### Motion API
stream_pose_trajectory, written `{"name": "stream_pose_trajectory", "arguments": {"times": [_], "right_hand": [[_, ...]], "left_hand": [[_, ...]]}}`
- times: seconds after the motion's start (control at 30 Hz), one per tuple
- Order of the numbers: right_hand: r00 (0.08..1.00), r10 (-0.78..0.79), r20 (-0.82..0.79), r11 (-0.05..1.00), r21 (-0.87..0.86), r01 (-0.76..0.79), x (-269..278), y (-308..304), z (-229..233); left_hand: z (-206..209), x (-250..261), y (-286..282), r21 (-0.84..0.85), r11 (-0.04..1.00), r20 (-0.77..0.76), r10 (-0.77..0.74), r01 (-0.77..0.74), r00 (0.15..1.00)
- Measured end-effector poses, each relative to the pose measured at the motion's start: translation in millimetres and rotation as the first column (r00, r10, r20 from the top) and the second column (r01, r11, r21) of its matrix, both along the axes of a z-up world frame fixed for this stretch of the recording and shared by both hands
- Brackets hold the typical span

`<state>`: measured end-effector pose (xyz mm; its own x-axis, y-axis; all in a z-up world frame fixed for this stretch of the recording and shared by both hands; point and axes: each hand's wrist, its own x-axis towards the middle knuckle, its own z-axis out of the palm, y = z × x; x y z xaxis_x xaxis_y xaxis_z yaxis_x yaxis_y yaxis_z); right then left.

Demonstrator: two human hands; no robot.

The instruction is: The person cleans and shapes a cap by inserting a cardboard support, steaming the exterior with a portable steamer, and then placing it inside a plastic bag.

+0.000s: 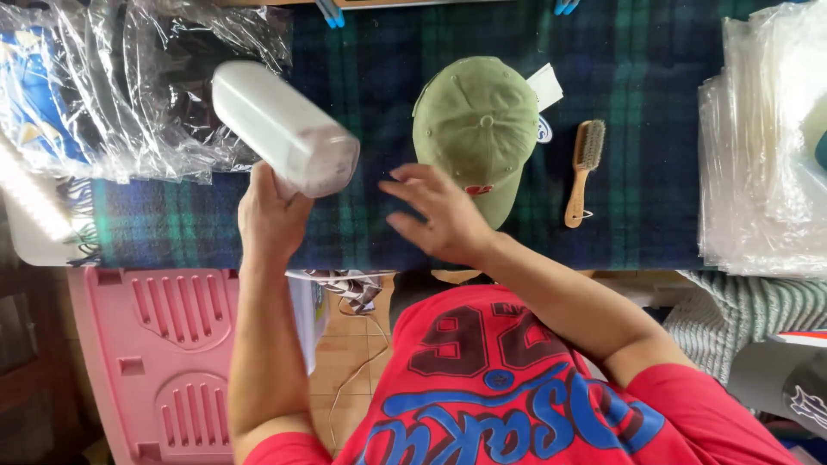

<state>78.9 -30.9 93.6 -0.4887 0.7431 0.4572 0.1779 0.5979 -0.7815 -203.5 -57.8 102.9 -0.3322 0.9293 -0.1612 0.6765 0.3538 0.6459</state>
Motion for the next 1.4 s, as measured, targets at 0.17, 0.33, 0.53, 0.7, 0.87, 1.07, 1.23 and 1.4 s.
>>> {"name": "stream_pose_trajectory", "arguments": {"times": [0.17,0.33,0.53,0.7,0.87,1.07,1.23,1.4], "right_hand": [[0.884,-0.461,0.084,0.880,-0.083,0.467,90,9,-37],[0.708,-0.673,0.213,0.536,-0.519,0.666,141,24,-67],[0.814,-0.579,0.040,0.391,-0.863,0.320,140,43,-86],[0.790,-0.610,-0.058,0.178,-0.982,0.066,120,52,-84],[0.618,-0.782,-0.081,0.101,-0.995,-0.003,99,62,-62],[0.639,-0.762,-0.104,0.192,-0.979,0.069,90,109,-58],[0.642,-0.766,-0.035,0.112,-0.991,0.079,81,167,-45],[0.579,-0.815,-0.007,0.013,-1.000,0.006,95,182,-64]], "left_hand": [[-124,-31,-9,-0.288,0.951,-0.311,-0.203,0.111,0.929],[-208,-36,4,-0.326,0.920,-0.402,-0.345,0.219,0.848],[-173,17,0,-0.150,0.989,-0.545,-0.077,-0.007,0.835],[-109,138,26,0.095,0.988,0.455,0.062,-0.118,0.888],[-68,182,64,0.006,0.992,0.872,0.057,-0.127,0.486],[-44,181,116,0.097,0.978,0.911,-0.012,-0.186,0.411],[-74,163,174,0.071,0.994,0.953,-0.042,-0.087,0.300],[-129,159,191,-0.078,0.994,0.997,0.079,-0.082,0.009]]}}
